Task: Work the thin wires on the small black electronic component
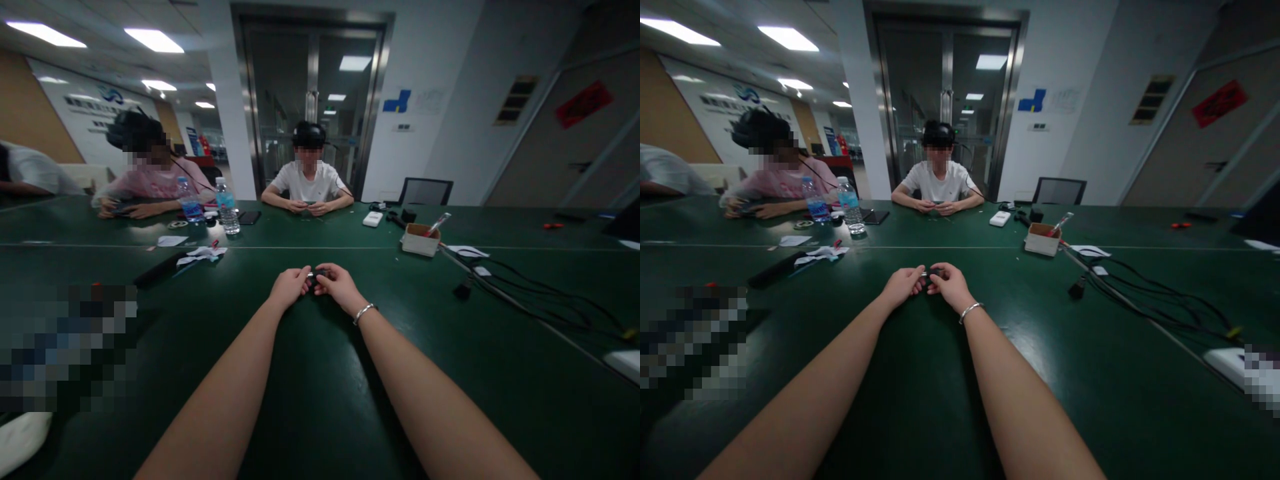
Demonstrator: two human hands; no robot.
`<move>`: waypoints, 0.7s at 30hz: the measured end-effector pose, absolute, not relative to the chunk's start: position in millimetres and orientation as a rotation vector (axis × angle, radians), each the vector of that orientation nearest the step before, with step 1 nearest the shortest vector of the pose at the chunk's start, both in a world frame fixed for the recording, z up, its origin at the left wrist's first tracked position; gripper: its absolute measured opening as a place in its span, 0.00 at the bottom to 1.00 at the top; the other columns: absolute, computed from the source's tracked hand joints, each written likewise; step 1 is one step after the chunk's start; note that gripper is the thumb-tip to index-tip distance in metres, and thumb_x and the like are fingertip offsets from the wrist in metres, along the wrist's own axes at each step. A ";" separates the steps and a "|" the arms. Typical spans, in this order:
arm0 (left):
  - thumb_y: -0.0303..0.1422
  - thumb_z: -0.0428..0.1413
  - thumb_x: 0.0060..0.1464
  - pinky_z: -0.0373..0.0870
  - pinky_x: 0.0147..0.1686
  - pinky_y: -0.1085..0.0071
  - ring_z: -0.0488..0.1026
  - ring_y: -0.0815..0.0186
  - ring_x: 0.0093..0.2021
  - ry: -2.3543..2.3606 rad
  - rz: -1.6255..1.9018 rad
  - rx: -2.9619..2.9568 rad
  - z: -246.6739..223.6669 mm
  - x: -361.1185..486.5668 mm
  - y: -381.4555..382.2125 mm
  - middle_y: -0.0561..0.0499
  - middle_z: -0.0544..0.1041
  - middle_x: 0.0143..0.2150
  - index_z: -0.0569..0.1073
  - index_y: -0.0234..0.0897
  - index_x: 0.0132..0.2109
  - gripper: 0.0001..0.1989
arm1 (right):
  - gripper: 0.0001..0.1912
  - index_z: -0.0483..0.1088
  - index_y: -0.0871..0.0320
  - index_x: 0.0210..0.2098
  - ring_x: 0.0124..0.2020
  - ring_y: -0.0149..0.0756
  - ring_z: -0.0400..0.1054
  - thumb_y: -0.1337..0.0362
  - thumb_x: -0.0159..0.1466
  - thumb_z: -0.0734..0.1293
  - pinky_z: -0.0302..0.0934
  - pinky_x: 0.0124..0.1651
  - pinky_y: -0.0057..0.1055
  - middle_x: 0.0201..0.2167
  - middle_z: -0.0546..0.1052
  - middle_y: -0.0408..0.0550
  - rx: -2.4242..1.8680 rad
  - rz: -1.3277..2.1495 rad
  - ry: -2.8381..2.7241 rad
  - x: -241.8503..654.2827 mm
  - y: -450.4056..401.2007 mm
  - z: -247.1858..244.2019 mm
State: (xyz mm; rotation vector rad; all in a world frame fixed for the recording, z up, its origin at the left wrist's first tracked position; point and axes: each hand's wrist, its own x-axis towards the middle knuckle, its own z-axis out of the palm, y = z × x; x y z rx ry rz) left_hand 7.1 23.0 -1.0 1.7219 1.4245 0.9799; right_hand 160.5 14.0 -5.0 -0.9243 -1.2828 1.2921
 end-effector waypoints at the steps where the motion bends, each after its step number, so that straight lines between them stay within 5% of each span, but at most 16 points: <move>1: 0.53 0.43 0.55 0.60 0.24 0.72 0.66 0.69 0.20 1.446 0.969 1.749 -0.1 6.1 22.2 0.52 0.71 0.19 0.71 0.35 0.27 0.28 | 0.12 0.67 0.59 0.40 0.20 0.25 0.70 0.73 0.56 0.68 0.70 0.24 0.22 0.23 0.71 0.38 -0.907 1.299 -1.291 160.9 13.8 -5.1; 12: 0.52 0.40 0.56 0.57 0.25 0.71 0.65 0.67 0.21 1.528 0.947 1.719 2.5 1.5 31.9 0.50 0.71 0.21 0.71 0.34 0.26 0.28 | 0.18 0.71 0.56 0.43 0.26 0.26 0.72 0.69 0.52 0.70 0.73 0.33 0.28 0.37 0.74 0.44 -0.797 1.307 -1.314 163.8 5.2 2.2; 21: 0.49 0.44 0.55 0.54 0.22 0.72 0.58 0.71 0.18 1.375 0.968 1.545 11.4 -0.4 29.9 0.54 0.65 0.18 0.66 0.35 0.23 0.23 | 0.14 0.73 0.56 0.40 0.32 0.30 0.72 0.70 0.54 0.65 0.70 0.41 0.32 0.43 0.74 0.47 -0.827 0.898 -1.563 155.3 5.0 3.5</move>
